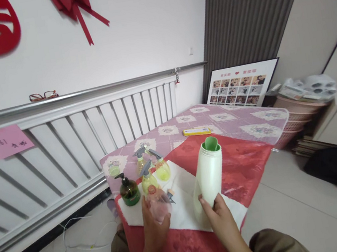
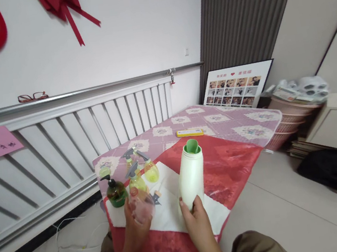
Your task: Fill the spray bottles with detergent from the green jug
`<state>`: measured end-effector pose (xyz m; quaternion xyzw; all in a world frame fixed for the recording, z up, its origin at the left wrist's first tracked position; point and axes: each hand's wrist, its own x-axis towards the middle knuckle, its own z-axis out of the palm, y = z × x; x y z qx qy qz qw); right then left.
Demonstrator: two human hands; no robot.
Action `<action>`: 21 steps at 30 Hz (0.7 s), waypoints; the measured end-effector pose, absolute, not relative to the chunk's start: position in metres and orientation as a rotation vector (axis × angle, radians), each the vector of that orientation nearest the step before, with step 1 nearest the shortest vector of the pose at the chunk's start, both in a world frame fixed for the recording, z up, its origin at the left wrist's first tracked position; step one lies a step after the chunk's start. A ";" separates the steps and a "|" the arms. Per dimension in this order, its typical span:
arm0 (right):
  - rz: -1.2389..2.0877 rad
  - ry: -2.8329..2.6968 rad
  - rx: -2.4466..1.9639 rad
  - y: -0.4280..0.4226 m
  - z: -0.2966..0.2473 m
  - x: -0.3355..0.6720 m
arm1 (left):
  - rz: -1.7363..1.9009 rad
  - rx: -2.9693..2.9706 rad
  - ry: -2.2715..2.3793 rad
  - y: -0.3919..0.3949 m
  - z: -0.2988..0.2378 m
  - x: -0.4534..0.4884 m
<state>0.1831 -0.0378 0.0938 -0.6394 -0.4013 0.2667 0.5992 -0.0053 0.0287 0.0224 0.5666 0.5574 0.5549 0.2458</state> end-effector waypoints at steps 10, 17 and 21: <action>0.447 -0.687 -1.765 -0.044 0.099 0.209 | 1.234 1.838 1.312 0.006 0.019 0.026; 0.364 -0.694 -1.882 -0.058 0.124 0.231 | 1.211 1.976 1.408 0.002 -0.005 0.030; 0.372 -0.742 -1.860 -0.068 0.160 0.248 | 1.288 2.043 1.445 0.001 -0.013 0.028</action>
